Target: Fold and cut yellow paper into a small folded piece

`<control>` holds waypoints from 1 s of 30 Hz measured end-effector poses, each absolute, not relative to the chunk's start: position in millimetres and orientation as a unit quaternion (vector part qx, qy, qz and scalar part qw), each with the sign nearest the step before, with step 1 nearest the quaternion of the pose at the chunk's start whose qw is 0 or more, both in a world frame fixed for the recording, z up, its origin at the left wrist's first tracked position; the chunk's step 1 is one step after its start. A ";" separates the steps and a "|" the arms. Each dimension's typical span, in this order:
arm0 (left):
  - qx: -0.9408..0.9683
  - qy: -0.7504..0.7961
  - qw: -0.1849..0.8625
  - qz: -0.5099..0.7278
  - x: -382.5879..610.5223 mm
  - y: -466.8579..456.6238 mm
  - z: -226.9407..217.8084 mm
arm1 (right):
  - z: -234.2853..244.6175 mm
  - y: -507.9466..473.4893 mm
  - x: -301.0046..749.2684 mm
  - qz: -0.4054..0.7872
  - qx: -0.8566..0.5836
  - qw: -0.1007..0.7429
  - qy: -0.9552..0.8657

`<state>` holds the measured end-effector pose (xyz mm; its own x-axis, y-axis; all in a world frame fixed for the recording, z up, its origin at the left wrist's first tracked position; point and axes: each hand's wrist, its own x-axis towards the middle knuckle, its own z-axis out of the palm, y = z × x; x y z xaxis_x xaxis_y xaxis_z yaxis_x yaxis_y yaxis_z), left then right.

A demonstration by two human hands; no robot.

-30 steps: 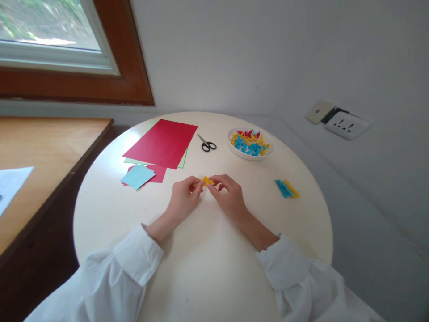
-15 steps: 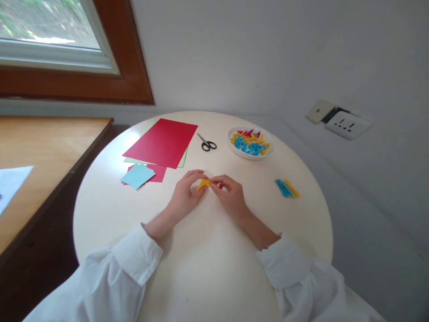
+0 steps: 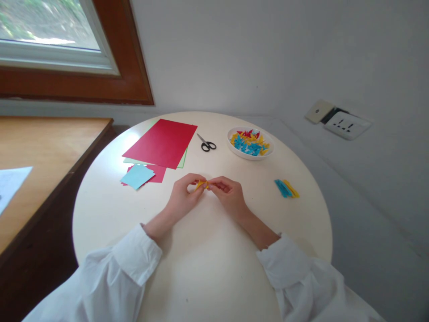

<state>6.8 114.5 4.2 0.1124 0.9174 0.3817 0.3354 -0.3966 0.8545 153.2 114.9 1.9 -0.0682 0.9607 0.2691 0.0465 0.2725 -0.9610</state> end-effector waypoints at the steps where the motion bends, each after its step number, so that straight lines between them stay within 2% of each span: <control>1: 0.680 0.454 0.304 0.489 6.5 115.1 3.4 | 2.1 114.8 153.3 0.429 -0.423 0.537 -0.591; 15: 0.661 0.456 0.317 0.505 6.6 114.7 6.5 | 2.3 114.1 153.8 0.381 -0.435 0.547 -0.606; 23: 0.612 0.417 0.462 0.488 7.8 117.7 4.6 | 2.1 111.7 156.0 0.297 -0.430 0.534 -0.664; 30: 0.595 0.432 0.470 0.489 6.6 115.0 7.4 | 4.7 112.5 152.6 0.381 -0.438 0.547 -0.604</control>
